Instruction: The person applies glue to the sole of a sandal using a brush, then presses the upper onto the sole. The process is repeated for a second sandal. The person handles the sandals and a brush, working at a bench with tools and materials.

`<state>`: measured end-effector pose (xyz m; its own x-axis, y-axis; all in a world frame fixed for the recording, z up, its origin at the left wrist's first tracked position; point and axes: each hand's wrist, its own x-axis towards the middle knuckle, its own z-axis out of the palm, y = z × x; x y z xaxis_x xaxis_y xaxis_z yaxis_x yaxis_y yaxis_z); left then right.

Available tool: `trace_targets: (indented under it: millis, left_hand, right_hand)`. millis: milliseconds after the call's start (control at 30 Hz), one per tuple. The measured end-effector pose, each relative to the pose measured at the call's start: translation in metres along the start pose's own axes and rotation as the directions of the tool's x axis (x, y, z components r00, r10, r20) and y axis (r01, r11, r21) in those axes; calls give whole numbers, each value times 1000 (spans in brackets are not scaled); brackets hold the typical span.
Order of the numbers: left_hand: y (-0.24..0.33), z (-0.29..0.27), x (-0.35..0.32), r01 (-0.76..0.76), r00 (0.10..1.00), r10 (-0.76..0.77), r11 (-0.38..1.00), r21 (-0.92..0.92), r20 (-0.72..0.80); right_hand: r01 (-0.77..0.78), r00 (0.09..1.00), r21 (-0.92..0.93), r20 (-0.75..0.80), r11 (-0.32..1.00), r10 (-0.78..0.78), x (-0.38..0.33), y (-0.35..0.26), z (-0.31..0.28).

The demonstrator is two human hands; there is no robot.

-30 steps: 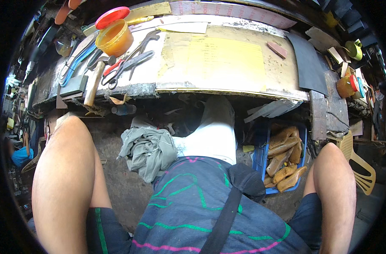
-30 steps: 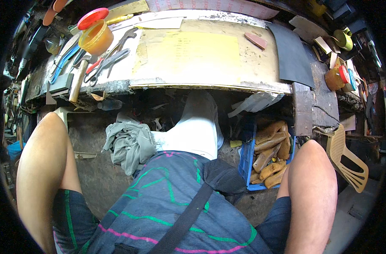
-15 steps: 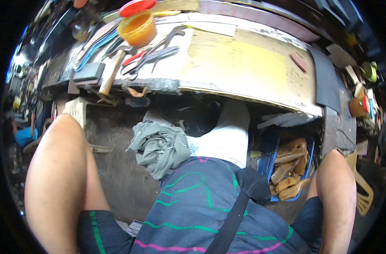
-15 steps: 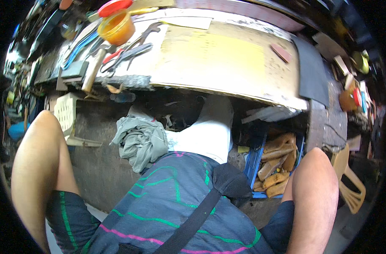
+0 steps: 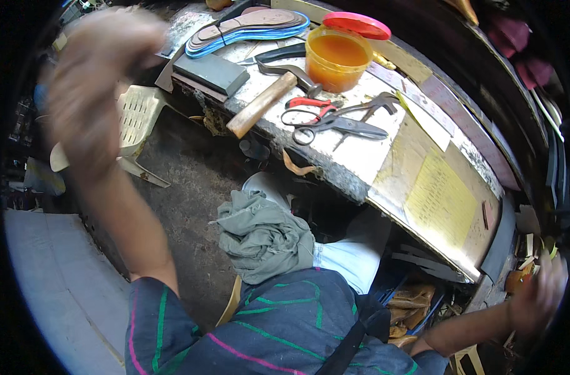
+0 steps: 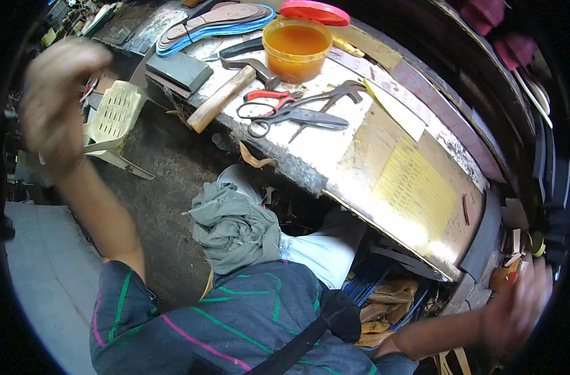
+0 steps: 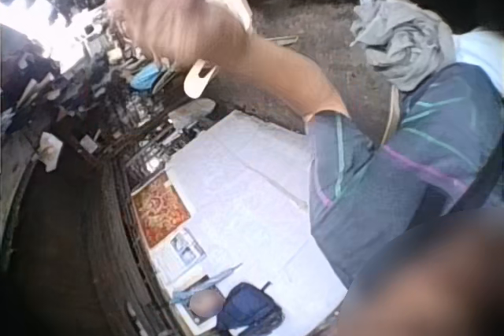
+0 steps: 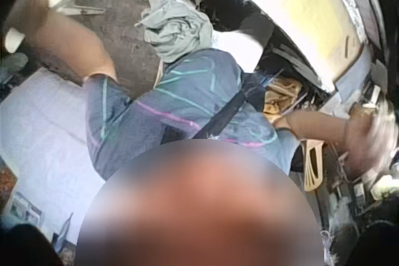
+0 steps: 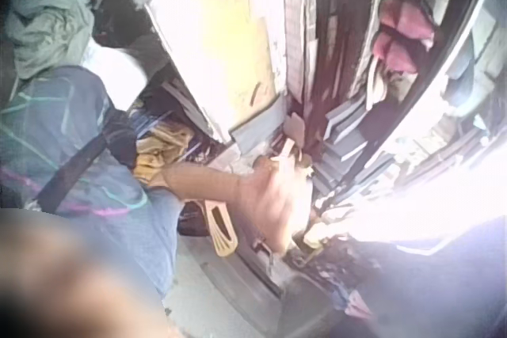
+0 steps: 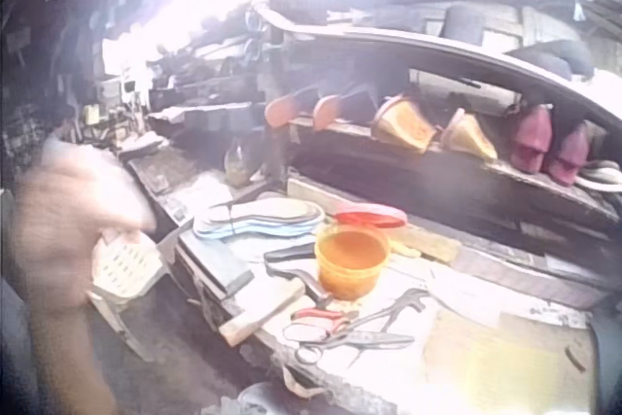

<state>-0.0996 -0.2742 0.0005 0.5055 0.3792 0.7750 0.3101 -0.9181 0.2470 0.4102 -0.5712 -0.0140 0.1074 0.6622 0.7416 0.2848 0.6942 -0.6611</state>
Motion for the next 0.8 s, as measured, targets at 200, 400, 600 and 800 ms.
trace_targets:
  millis: [200,400,600,800]
  left_hand:
    - [-129,151,19,80,824,-297,904,420,483]
    - [-169,209,29,125,565,-497,840,527,659]
    - [-162,207,32,-96,659,-374,819,566,652]
    - [-125,168,46,-207,688,-417,671,712,594]
  right_hand:
    - [-243,780,-967,-144,82,609,-73,146,-101]
    - [-528,647,-839,-298,130,702,-95,161,-111]
    - [-662,634,-703,-339,260,695,-72,149,-65]
    - [-697,576,368,-224,616,786,-77,131,24]
